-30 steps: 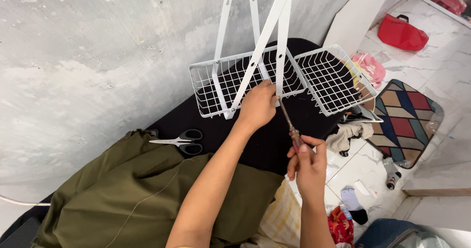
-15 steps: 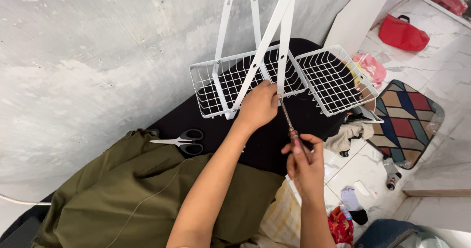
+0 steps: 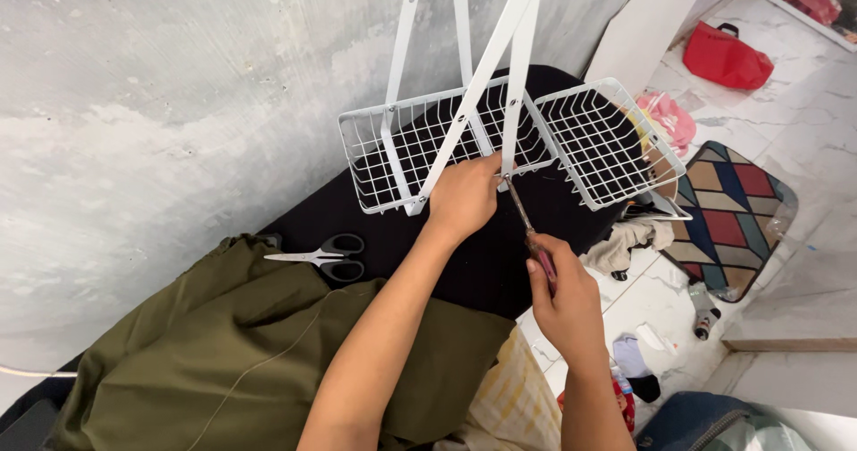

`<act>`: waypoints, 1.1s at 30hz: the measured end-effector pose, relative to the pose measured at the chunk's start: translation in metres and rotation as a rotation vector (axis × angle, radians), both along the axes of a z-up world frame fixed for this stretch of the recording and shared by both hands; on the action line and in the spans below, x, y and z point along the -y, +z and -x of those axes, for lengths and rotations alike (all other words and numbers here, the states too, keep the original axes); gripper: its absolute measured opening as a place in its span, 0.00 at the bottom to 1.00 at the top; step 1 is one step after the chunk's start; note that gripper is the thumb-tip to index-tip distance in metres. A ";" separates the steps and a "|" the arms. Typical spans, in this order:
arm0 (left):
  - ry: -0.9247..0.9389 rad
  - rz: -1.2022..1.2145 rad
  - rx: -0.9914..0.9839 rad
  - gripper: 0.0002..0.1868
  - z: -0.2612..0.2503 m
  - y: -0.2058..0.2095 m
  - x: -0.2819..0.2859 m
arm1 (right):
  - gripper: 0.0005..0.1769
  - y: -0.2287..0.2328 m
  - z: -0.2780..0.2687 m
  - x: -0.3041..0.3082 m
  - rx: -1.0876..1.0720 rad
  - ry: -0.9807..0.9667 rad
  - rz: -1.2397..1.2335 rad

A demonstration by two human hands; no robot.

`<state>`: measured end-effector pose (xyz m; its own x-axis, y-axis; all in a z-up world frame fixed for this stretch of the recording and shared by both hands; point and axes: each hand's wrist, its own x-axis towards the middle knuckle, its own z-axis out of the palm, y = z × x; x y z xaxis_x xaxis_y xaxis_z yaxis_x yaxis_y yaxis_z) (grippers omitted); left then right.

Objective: The person assembles a white wire dish rack by attaching wire baskets to a frame using a screwdriver. They insert screws and washers into holes on the frame and baskets, then tighten them to secure the components.

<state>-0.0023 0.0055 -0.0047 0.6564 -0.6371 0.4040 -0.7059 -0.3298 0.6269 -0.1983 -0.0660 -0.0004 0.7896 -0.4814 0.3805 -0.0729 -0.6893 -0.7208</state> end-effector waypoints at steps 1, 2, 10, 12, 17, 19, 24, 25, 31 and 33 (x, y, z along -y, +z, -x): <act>0.011 -0.009 0.011 0.12 0.000 0.000 0.000 | 0.14 -0.003 0.000 0.001 0.023 0.021 -0.034; 0.022 -0.018 0.022 0.12 0.001 0.000 0.001 | 0.14 -0.007 0.000 0.002 0.047 0.040 -0.067; 0.053 0.004 0.044 0.10 0.000 -0.005 0.002 | 0.15 -0.038 -0.006 0.020 0.257 0.198 -0.909; 0.063 -0.005 0.048 0.11 0.000 -0.005 0.002 | 0.16 -0.042 -0.005 0.024 0.348 0.242 -1.090; 0.055 0.017 0.058 0.08 0.002 -0.005 0.002 | 0.17 -0.060 -0.005 0.029 0.538 0.384 -1.612; 0.054 0.021 0.061 0.08 0.002 -0.004 0.002 | 0.16 -0.070 -0.007 0.028 0.602 0.384 -1.795; 0.053 0.017 0.052 0.09 0.003 -0.003 0.002 | 0.15 -0.085 -0.007 0.026 0.792 0.479 -2.366; 0.049 0.028 0.055 0.10 0.003 -0.003 0.002 | 0.14 -0.085 -0.007 0.026 0.805 0.476 -2.436; 0.033 0.002 0.072 0.12 -0.002 -0.005 0.001 | 0.12 -0.051 -0.009 0.024 0.462 0.420 -1.589; 0.026 0.010 0.077 0.14 -0.001 -0.008 0.001 | 0.14 -0.031 -0.005 0.024 0.215 0.326 -1.089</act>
